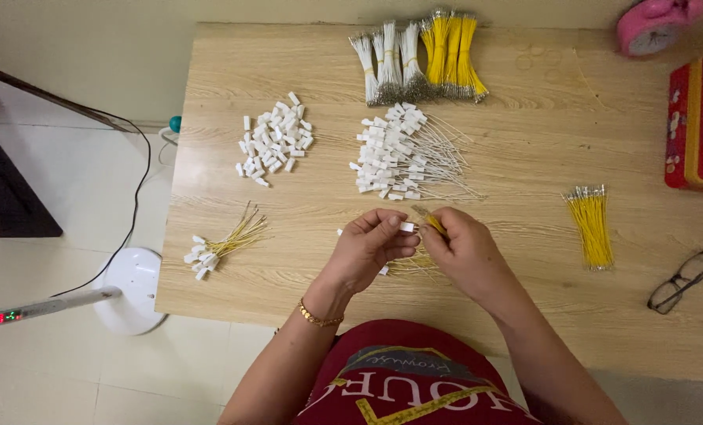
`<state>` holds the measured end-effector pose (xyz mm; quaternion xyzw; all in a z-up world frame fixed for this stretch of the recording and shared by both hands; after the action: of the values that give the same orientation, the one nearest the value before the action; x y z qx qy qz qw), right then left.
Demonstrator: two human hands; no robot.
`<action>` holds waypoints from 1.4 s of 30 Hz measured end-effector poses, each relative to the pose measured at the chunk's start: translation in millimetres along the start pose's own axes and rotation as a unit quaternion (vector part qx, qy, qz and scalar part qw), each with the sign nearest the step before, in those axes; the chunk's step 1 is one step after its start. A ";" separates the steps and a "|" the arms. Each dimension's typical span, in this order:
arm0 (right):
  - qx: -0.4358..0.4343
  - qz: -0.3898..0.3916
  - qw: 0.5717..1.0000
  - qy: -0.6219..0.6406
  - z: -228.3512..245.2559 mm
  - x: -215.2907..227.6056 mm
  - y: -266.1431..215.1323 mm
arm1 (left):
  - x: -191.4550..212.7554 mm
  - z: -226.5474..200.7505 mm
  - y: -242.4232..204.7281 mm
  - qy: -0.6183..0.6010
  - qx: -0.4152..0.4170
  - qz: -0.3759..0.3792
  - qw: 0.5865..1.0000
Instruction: Assembling small white electrical connectors by inserting yellow wires into them.
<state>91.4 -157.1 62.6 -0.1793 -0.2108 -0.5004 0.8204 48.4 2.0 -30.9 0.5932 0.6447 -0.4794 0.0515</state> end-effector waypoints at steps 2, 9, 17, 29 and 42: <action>0.006 0.002 1.000 -0.001 -8.8 -4.3 -0.5 | 3.9 3.8 0.3 0.012 0.003 -0.008 1.000; 0.031 0.026 0.999 -0.027 -28.6 -26.6 0.5 | 17.0 10.3 -3.4 0.027 0.006 -0.042 0.999; -0.133 -0.020 0.984 0.119 -108.3 -37.8 1.4 | 72.1 7.8 5.2 0.366 -0.062 -0.131 0.919; -0.143 -0.145 0.952 0.228 -125.0 4.4 -0.1 | 36.4 -3.2 67.5 0.725 -0.334 -0.197 0.569; -0.098 -0.107 0.947 0.288 -82.7 2.5 7.0 | 34.8 -5.9 87.2 0.698 -0.253 -0.181 0.645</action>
<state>112.4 -197.7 -6.7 -0.0830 0.0667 -0.6337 0.7662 112.3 16.7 -98.5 0.5874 0.6805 0.2590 -0.3533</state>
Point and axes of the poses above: each hand's wrist, its own y-axis towards the middle knuckle, its own x-axis out of the back of the hand, z = x × y, the point moved 5 cm from there along y, towards the middle knuckle, and after that the axes turned 6 degrees about x, right-handed, at the moved point
